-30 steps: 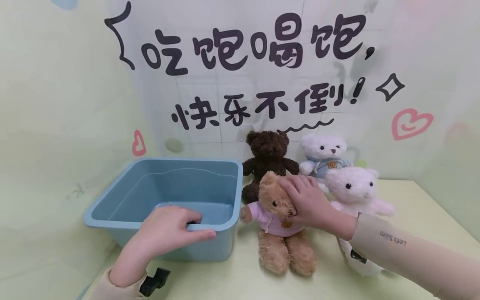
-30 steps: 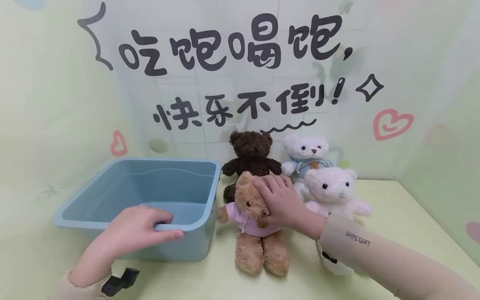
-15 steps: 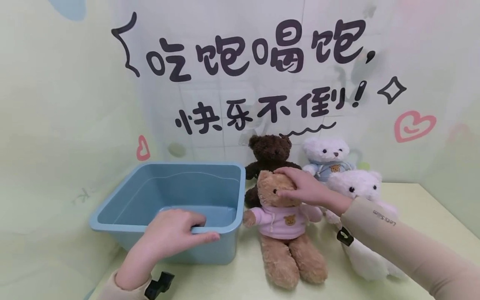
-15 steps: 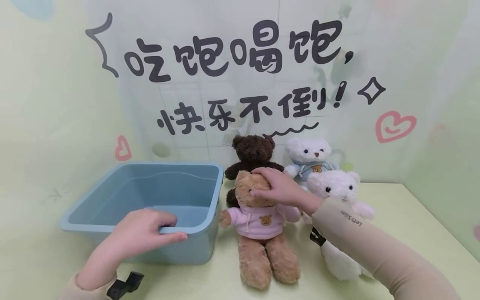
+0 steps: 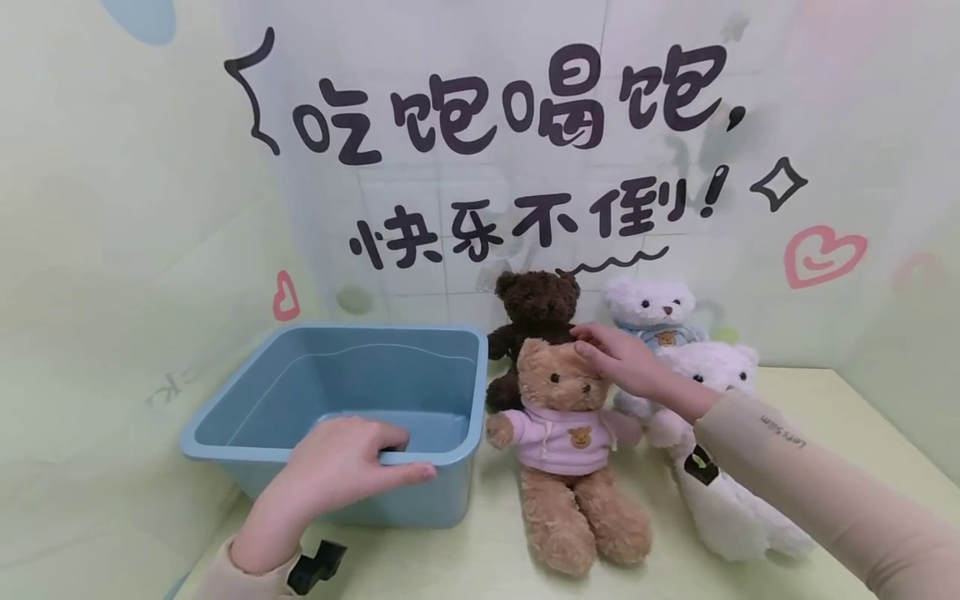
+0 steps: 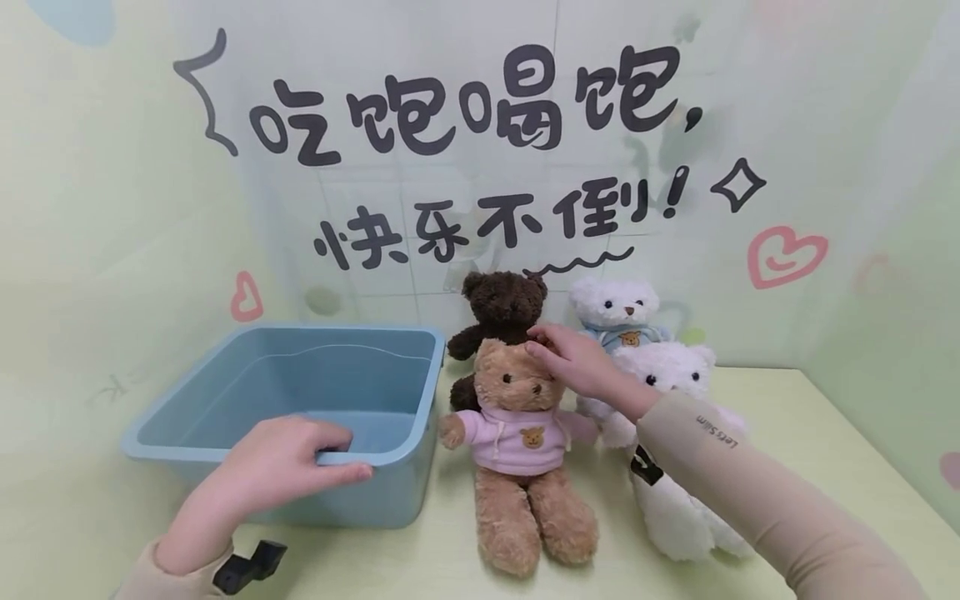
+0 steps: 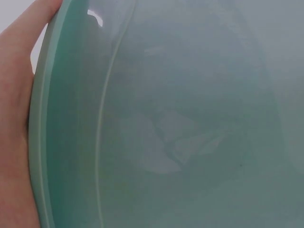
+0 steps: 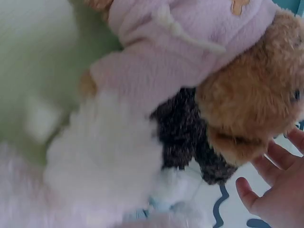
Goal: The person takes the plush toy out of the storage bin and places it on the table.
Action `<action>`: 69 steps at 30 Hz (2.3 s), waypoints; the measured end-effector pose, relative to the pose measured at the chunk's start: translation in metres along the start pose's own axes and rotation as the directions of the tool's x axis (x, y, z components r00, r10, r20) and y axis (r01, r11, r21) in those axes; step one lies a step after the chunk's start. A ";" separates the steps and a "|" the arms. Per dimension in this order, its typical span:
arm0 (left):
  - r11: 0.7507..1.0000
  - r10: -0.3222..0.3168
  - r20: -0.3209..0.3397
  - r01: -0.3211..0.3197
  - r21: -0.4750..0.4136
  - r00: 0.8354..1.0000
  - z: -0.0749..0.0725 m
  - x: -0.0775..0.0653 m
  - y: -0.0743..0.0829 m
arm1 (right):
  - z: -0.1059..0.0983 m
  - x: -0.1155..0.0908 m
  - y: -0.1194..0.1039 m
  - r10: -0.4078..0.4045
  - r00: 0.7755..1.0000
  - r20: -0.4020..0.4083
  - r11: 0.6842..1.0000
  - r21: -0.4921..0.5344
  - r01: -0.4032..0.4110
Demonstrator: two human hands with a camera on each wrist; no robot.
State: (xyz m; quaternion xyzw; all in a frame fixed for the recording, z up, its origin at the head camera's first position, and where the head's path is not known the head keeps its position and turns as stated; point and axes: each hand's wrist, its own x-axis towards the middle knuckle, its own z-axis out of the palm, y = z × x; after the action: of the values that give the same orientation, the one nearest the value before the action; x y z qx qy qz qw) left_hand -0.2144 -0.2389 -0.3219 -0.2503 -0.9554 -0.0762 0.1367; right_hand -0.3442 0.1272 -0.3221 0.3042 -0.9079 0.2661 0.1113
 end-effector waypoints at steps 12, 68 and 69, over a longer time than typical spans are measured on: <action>0.998 -0.052 0.064 0.054 -0.040 0.997 0.001 0.023 -0.008 | -0.037 -0.005 0.009 0.019 1.000 -0.011 0.981 -0.192 -0.021; 0.989 -0.148 0.316 0.133 0.070 0.937 -0.136 0.130 -0.051 | -0.193 -0.043 0.068 0.346 0.938 -0.008 0.833 -0.457 -0.311; 0.988 -0.155 0.307 0.140 0.071 0.939 -0.141 0.130 -0.052 | -0.194 -0.043 0.067 0.348 0.938 -0.008 0.832 -0.459 -0.312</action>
State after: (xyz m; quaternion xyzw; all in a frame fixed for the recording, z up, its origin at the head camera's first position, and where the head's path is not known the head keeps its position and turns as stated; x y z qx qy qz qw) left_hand -0.3178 -0.2539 -0.1530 -0.1836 -0.9826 -0.0230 -0.0159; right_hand -0.3434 0.3011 -0.2039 0.1184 -0.9869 0.0503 0.0969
